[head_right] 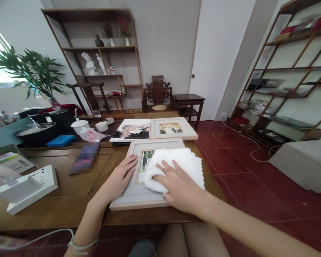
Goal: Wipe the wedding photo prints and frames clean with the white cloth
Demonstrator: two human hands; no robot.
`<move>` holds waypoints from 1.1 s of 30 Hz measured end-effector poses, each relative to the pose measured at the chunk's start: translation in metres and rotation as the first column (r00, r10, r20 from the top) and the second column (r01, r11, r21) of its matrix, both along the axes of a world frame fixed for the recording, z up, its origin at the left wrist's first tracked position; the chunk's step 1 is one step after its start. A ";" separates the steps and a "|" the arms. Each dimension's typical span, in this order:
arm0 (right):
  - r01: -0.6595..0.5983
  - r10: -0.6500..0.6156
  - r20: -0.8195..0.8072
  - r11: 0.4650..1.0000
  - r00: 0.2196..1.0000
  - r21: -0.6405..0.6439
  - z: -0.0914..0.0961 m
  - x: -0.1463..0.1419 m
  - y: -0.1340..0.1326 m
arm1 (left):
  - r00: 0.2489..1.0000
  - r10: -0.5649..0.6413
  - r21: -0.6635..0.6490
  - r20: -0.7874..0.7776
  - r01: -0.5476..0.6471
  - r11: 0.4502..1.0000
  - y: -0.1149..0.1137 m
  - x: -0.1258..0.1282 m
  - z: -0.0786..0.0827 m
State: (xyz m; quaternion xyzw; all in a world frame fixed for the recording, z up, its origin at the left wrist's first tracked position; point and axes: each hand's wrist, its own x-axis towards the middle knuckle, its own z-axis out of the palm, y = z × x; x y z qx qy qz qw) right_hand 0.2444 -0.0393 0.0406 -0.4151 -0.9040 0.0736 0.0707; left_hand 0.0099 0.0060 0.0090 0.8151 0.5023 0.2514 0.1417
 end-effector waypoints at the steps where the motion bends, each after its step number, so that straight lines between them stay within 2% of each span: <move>1: 0.006 -0.006 0.000 0.999 1.000 0.034 -0.002 0.004 0.011 | 1.000 0.000 -0.001 -0.004 0.000 1.000 0.000 0.000 0.000; 7: 0.107 -0.108 -0.007 0.966 0.994 0.236 -0.002 0.019 0.078 | 1.000 0.004 0.020 -0.015 -0.004 1.000 0.000 -0.001 0.000; 9: 0.127 -0.130 -0.005 0.959 0.992 0.252 -0.002 0.018 0.094 | 1.000 0.004 0.025 -0.020 -0.004 1.000 0.000 -0.001 0.000; 12: 0.071 -0.078 0.024 0.972 0.997 0.226 -0.003 0.014 0.104 | 1.000 -0.006 0.041 -0.016 0.007 0.999 0.001 -0.002 -0.001; 16: -0.029 0.020 0.066 0.991 0.998 0.134 0.002 0.011 0.082 | 1.000 -0.006 0.037 -0.008 0.007 0.999 0.001 -0.001 0.000; 20: -0.078 0.082 0.042 0.993 0.996 -0.084 0.020 0.017 0.028 | 1.000 0.004 0.013 -0.006 -0.004 1.000 -0.001 0.000 0.001; 23: -0.056 0.066 0.037 0.970 0.997 -0.237 0.038 0.021 -0.015 | 1.000 0.001 0.029 0.013 -0.001 1.000 -0.001 0.000 0.000; 25: -0.056 0.069 0.034 0.954 0.997 -0.294 0.046 0.020 -0.035 | 1.000 0.001 0.039 0.022 -0.002 0.999 -0.001 0.000 -0.002; 27: -0.090 0.097 0.009 0.952 0.995 -0.291 0.047 0.016 -0.045 | 1.000 -0.002 0.041 0.022 0.001 0.999 0.000 0.000 -0.003; 29: -0.119 0.115 -0.030 0.964 0.993 -0.236 0.040 0.011 -0.046 | 1.000 -0.008 0.039 0.018 0.008 0.999 0.000 -0.001 -0.004; 33: -0.083 0.077 -0.055 0.990 0.995 -0.114 0.017 0.010 -0.025 | 1.000 -0.021 0.030 0.009 0.021 0.999 0.002 -0.002 -0.006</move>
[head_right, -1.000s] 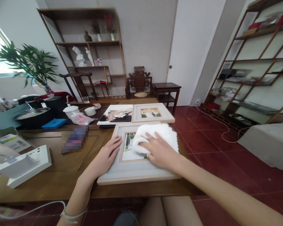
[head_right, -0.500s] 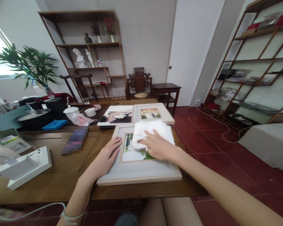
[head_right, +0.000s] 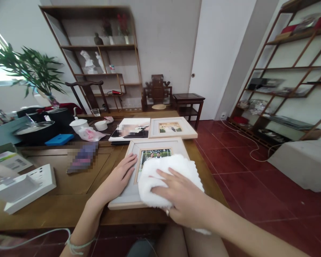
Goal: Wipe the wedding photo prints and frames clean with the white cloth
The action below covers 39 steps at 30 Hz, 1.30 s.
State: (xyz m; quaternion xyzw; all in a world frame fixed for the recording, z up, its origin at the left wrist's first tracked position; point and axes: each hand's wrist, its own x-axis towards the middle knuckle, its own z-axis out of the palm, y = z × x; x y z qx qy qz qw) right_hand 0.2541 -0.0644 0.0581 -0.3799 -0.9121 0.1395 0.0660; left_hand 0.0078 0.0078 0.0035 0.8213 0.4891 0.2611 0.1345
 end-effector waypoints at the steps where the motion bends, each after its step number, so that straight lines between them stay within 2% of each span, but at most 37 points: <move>1: 0.019 -0.019 0.004 1.000 1.000 0.021 -0.004 0.002 0.008 | 1.000 -0.002 -0.002 -0.002 0.002 1.000 0.000 0.000 0.000; 4: 0.052 -0.055 0.026 0.990 0.998 0.130 -0.011 0.007 0.037 | 1.000 -0.004 -0.014 -0.003 0.004 1.000 0.000 -0.001 0.001; 8: 0.098 -0.119 0.052 0.946 0.991 0.310 -0.015 0.011 0.085 | 1.000 -0.007 -0.028 0.004 0.007 1.000 -0.001 -0.001 0.002; 11: 0.156 -0.181 0.035 0.917 0.983 0.367 -0.018 0.008 0.114 | 1.000 -0.006 -0.027 0.013 0.006 1.000 -0.002 -0.001 0.003; 13: 0.161 -0.185 0.031 0.916 0.982 0.368 -0.018 0.005 0.123 | 1.000 -0.004 -0.027 0.017 0.004 1.000 -0.001 -0.001 0.003; 17: 0.093 -0.118 0.070 0.954 0.991 0.286 -0.014 0.000 0.109 | 1.000 0.001 -0.034 0.020 -0.001 0.999 -0.001 -0.001 0.004; 20: 0.038 -0.045 0.089 0.997 0.995 0.074 -0.001 0.001 0.077 | 1.000 0.011 -0.043 0.016 -0.010 0.999 -0.002 0.000 0.005; 24: 0.059 -0.035 0.128 0.980 0.991 -0.190 0.025 0.002 0.020 | 1.000 0.013 -0.046 0.007 -0.012 0.999 -0.003 0.001 0.005; 26: 0.040 -0.010 0.130 0.972 0.992 -0.231 0.035 -0.004 -0.006 | 1.000 0.005 -0.039 0.005 -0.004 0.999 -0.002 0.000 0.003; 29: -0.076 0.098 0.109 0.979 0.989 -0.190 0.038 -0.019 -0.029 | 1.000 -0.010 -0.023 -0.001 0.010 1.000 0.000 -0.001 0.001; 31: -0.137 0.146 0.070 0.983 0.987 -0.123 0.030 -0.027 -0.030 | 1.000 -0.017 -0.010 -0.002 0.017 1.000 0.002 -0.002 0.000; 33: -0.125 0.126 0.027 0.991 0.992 -0.055 0.018 -0.027 -0.017 | 1.000 -0.022 -0.006 -0.003 0.022 1.000 0.002 -0.002 0.000; 36: -0.003 0.002 0.039 0.999 0.999 0.040 0.002 -0.014 0.020 | 1.000 -0.019 -0.026 -0.006 0.019 0.999 0.000 -0.002 0.002; 39: 0.091 -0.107 0.093 0.982 0.990 0.168 -0.007 0.002 0.066 | 1.000 -0.009 -0.043 -0.002 0.009 0.999 -0.001 -0.001 0.005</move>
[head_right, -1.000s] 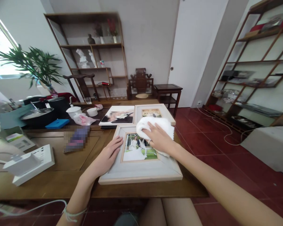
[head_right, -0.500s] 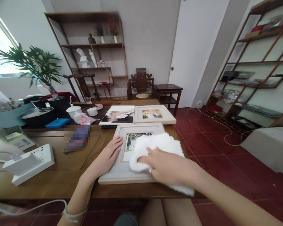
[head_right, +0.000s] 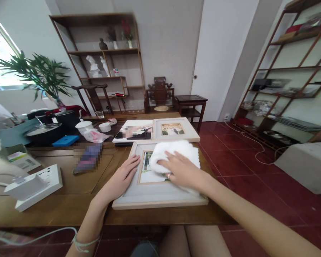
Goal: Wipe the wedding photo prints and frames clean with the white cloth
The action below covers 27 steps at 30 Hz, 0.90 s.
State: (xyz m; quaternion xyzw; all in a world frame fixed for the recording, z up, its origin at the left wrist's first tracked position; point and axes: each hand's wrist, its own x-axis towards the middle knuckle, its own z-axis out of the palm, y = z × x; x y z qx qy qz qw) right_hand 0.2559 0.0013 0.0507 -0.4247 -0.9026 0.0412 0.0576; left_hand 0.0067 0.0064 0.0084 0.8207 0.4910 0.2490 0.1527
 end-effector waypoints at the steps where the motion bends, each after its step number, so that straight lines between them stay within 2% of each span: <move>1: 0.021 -0.021 0.012 0.999 1.000 0.039 -0.002 0.004 0.014 | 1.000 0.001 -0.001 0.003 -0.001 1.000 0.000 0.000 0.001; 4: 0.051 -0.053 0.023 0.993 0.998 0.107 -0.005 0.008 0.044 | 1.000 0.003 0.000 0.009 -0.003 1.000 -0.001 0.001 0.002; 7: 0.037 -0.039 0.019 0.993 0.999 0.110 -0.009 0.002 0.050 | 1.000 0.010 -0.007 0.002 -0.010 1.000 0.000 0.001 0.001; 9: -0.008 0.008 0.010 0.997 1.000 0.075 -0.010 -0.003 0.040 | 1.000 0.011 -0.011 -0.006 -0.011 1.000 0.000 0.001 0.001; 12: -0.100 0.099 -0.021 0.994 0.995 -0.034 -0.005 -0.009 0.012 | 1.000 0.006 -0.005 -0.006 -0.006 1.000 0.000 0.001 -0.001; 17: -0.187 0.180 -0.049 0.946 0.982 -0.265 0.023 -0.011 -0.044 | 1.000 0.003 0.014 0.012 -0.003 1.000 0.000 0.001 -0.002; 19: -0.198 0.188 -0.063 0.931 0.980 -0.308 0.031 -0.012 -0.062 | 1.000 0.007 0.010 0.009 -0.007 1.000 0.000 0.001 -0.002; 23: -0.254 0.234 -0.108 0.935 0.966 -0.247 0.029 -0.019 -0.079 | 1.000 0.006 0.015 0.007 -0.006 1.000 0.001 0.001 -0.003; 27: -0.234 0.223 -0.085 0.960 0.971 -0.153 0.010 -0.020 -0.063 | 1.000 -0.007 0.030 0.017 0.006 1.000 0.001 0.000 -0.004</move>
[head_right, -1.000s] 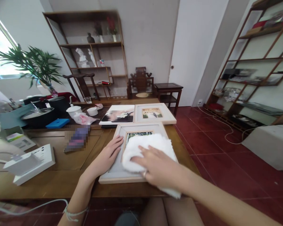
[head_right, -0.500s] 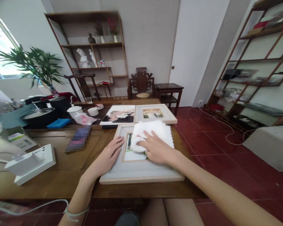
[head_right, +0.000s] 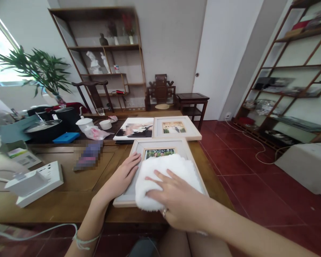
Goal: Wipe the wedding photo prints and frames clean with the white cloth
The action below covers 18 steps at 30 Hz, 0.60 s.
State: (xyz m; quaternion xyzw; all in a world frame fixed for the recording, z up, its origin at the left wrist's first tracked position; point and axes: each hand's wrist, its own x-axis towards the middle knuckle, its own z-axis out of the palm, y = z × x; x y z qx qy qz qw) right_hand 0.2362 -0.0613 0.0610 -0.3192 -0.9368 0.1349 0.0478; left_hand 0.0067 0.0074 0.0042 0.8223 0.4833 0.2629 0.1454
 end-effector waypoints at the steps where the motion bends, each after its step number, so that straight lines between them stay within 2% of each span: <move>1: 0.026 -0.026 0.009 0.999 1.000 0.036 -0.004 0.002 0.009 | 1.000 -0.001 0.002 0.004 0.001 1.000 0.000 0.000 0.000; 4: 0.105 -0.113 0.037 0.978 0.993 0.180 -0.015 0.010 0.044 | 1.000 0.005 -0.012 0.006 -0.004 1.000 -0.001 0.000 0.002; 7: 0.180 -0.207 0.051 0.928 0.977 0.326 -0.021 0.015 0.084 | 1.000 0.009 -0.025 0.007 -0.008 1.000 -0.002 0.001 0.004; 9: 0.224 -0.261 0.054 0.902 0.964 0.368 -0.022 0.015 0.107 | 1.000 0.007 -0.018 0.019 -0.006 1.000 -0.003 0.001 0.004; 11: 0.234 -0.274 0.061 0.900 0.960 0.367 -0.022 0.014 0.122 | 0.999 0.010 -0.017 0.032 -0.009 1.000 -0.003 0.000 0.005; 14: 0.208 -0.248 0.078 0.917 0.966 0.341 -0.020 0.010 0.124 | 0.999 0.019 -0.029 0.038 -0.018 0.999 -0.003 0.001 0.005; 18: 0.137 -0.174 0.114 0.952 0.978 0.273 -0.013 0.006 0.095 | 1.000 0.023 -0.036 0.019 -0.023 0.999 -0.003 0.002 0.005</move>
